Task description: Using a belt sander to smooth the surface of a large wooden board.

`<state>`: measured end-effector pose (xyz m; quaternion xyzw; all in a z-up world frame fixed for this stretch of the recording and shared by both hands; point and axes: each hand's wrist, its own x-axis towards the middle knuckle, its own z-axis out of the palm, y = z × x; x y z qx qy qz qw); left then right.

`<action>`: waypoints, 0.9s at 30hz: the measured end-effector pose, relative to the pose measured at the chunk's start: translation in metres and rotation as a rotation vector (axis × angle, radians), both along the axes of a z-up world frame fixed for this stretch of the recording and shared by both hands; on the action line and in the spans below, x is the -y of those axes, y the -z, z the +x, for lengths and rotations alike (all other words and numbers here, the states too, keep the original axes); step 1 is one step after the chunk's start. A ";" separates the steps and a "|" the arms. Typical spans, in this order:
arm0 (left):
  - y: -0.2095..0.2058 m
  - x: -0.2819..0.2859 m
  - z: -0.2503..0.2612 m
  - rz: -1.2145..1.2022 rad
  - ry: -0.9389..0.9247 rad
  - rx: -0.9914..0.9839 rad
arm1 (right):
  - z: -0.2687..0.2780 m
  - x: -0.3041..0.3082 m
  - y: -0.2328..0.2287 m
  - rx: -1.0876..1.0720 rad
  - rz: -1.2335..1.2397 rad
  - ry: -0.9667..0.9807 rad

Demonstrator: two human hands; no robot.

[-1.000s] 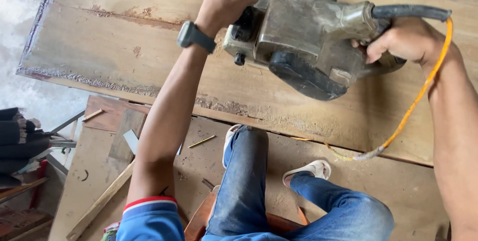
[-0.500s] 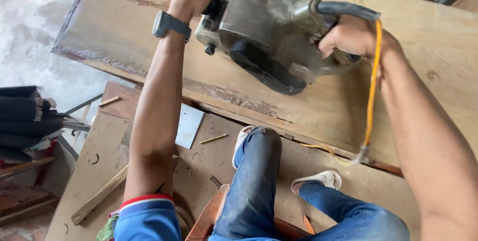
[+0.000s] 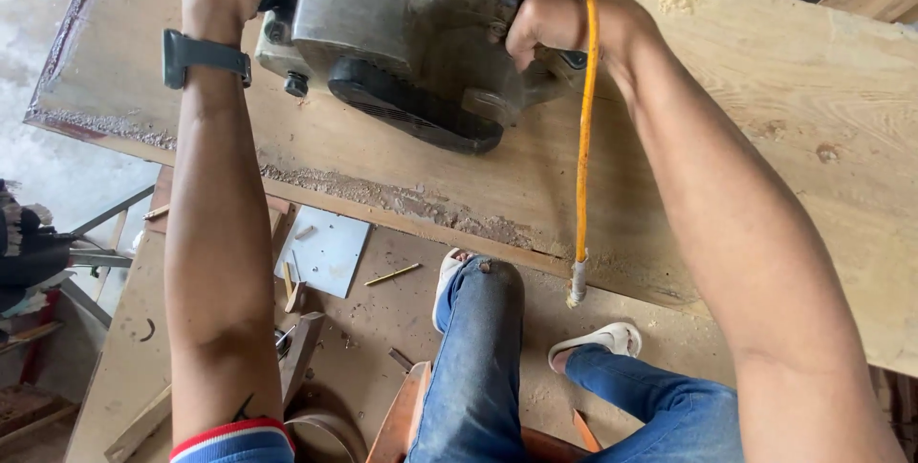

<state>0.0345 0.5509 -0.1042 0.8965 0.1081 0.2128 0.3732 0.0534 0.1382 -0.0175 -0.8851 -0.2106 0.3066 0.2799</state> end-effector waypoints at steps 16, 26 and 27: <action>-0.053 0.115 -0.158 0.020 -0.165 0.155 | 0.005 -0.025 -0.003 0.094 -0.009 -0.108; 0.002 0.444 -0.334 -0.385 0.526 -0.069 | 0.001 0.124 0.037 -0.011 0.185 0.067; 0.007 0.444 -0.336 -0.389 0.512 -0.068 | -0.018 0.140 0.027 -0.015 0.182 0.053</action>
